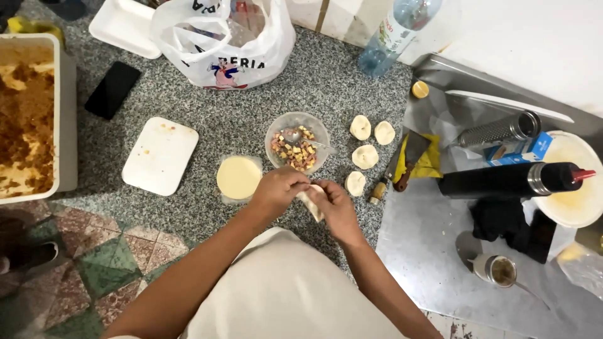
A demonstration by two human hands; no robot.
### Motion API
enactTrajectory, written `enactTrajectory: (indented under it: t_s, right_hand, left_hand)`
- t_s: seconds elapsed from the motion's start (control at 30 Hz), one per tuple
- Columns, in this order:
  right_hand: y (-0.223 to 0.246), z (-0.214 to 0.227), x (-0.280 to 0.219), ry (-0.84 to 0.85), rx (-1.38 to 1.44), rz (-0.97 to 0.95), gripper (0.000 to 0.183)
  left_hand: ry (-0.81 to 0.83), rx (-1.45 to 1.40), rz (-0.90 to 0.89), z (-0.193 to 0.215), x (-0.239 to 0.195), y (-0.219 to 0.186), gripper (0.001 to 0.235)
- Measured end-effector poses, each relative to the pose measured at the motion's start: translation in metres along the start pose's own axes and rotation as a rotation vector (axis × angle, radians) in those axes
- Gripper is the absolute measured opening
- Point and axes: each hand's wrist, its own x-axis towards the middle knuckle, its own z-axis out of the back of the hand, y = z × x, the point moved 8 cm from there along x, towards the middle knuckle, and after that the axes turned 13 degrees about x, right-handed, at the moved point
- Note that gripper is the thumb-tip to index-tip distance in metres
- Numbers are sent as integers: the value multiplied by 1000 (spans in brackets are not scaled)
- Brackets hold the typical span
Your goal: Preparing pastries by filling dough discs with meat mixture and folding them
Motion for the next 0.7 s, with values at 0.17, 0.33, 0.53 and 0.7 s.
enactTrajectory:
  t_s: [0.17,0.33,0.53,0.7]
  right_hand:
    - [-46,44,13,-93,68,32,19]
    - [-6,19,1,-55,54,28,19]
    - [-16,30,3,-100,156,17,18]
    - [-50,49,5,-171,257,-26,15]
  left_hand:
    - [16,-89,8,7,6,-16,11]
    - [23,-96,0,-1,11,-18,8]
    - [28,-256,84,14,9,-35,11]
    - [44,-247,73,3,15,-38,24]
